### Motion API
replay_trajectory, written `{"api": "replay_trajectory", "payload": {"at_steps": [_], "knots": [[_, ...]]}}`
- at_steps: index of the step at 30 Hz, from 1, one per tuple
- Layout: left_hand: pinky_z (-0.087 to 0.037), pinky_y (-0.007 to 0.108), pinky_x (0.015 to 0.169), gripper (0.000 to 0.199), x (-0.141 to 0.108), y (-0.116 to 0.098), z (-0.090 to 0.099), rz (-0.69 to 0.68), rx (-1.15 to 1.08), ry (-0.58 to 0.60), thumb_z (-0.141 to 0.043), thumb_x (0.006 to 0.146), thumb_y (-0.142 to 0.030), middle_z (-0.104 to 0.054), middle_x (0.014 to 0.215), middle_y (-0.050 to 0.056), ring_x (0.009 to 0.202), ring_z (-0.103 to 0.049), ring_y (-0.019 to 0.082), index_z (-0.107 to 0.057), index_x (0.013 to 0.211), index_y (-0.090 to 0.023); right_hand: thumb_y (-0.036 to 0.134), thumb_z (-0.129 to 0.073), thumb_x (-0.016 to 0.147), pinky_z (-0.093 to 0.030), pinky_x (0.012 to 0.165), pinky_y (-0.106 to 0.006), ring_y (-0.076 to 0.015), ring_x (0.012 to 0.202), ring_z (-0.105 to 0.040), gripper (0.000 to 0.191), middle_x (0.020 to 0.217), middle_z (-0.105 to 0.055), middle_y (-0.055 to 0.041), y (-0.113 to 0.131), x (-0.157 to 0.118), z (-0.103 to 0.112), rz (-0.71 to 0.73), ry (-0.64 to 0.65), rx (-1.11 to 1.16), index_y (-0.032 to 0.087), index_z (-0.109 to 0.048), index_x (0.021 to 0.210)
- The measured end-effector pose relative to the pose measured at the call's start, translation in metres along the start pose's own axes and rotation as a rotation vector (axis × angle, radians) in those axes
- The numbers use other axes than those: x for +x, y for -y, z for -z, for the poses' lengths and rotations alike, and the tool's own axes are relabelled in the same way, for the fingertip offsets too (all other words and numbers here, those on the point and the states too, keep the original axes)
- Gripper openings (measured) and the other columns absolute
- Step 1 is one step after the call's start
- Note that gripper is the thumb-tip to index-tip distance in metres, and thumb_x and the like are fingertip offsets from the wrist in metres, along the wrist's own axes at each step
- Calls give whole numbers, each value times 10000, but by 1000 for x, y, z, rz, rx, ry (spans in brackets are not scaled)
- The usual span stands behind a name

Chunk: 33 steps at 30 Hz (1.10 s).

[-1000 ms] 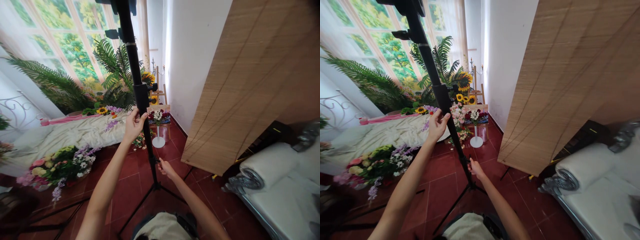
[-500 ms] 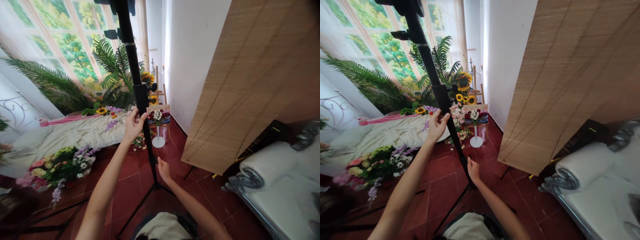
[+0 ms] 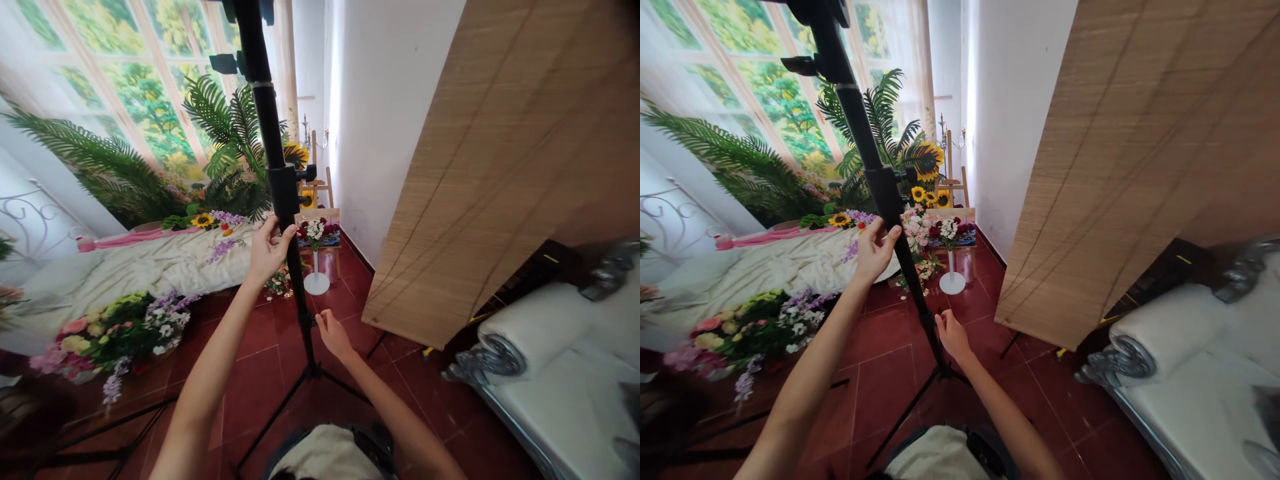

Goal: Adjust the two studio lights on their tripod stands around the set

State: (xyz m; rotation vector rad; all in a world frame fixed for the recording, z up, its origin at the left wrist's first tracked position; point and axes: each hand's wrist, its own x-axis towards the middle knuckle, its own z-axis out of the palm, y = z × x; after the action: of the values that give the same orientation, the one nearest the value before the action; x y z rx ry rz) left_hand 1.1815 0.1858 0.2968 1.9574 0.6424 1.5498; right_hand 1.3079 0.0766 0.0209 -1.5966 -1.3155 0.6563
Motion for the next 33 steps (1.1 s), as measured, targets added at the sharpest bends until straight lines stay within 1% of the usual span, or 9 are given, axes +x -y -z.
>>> {"api": "replay_trajectory", "payload": {"at_steps": [2,3,7,10,14,19,24,28,33], "knots": [[-486,200,586,332,0,1,0,-10,2,1,-610,829,-488,-630,808,24,748,-605,137,-614,957,-182,487,-444,946,-396,652,-263,-209,794,-611,277,872,-641,-52,-5,0,3,168,36,-160,234,-546,991],[-487,200,589,334,1,1,0,-12,3,1,-610,828,-490,-633,810,24,752,-608,138,-613,957,-181,484,-443,951,-399,664,-267,-215,815,-605,280,900,-643,-65,-7,2,4,221,53,-220,231,-556,997],[-503,199,602,337,1,2,0,5,-16,11,-611,830,-483,-638,839,28,743,-613,130,-604,971,-176,462,-447,963,-383,660,-260,-220,831,-586,314,870,-653,-107,-20,17,-1,360,70,-439,209,-601,862],[-514,197,621,344,1,2,0,19,-16,24,-606,837,-475,-640,860,33,759,-615,129,-597,991,-168,476,-432,970,-347,615,-245,-204,777,-593,377,802,-665,-107,-29,23,-7,407,93,-597,188,-618,814],[-521,196,639,367,0,1,1,33,17,28,-592,840,-494,-644,870,37,789,-623,134,-593,976,-153,468,-281,1015,-259,532,-255,-178,648,-604,507,727,-678,-101,-32,17,-20,298,6,-673,162,-636,820],[-531,200,635,399,0,4,1,42,8,32,-590,836,-507,-651,903,45,799,-633,138,-591,1020,-154,466,-161,1028,-200,516,-283,-169,531,-606,591,635,-685,-82,-25,6,-33,127,-72,-564,169,-643,859],[-526,195,619,401,0,3,1,41,2,30,-592,843,-490,-661,912,50,780,-637,133,-589,1050,-148,490,-196,1018,-211,531,-286,-189,561,-630,567,638,-682,-77,-18,7,-25,98,-6,-446,188,-643,842],[-524,195,629,373,1,0,3,31,-3,27,-598,847,-473,-682,907,56,792,-655,136,-594,1015,-140,510,-238,1007,-268,552,-254,-176,606,-633,525,643,-659,-42,-12,8,-13,113,75,-297,214,-618,799],[-543,217,688,373,-1,0,4,26,-19,53,-575,869,-462,-696,939,73,826,-672,144,-596,1050,-137,549,-229,992,-349,585,-225,-151,584,-610,526,624,-638,-10,-6,7,-10,11,141,-144,219,-584,787]]}}
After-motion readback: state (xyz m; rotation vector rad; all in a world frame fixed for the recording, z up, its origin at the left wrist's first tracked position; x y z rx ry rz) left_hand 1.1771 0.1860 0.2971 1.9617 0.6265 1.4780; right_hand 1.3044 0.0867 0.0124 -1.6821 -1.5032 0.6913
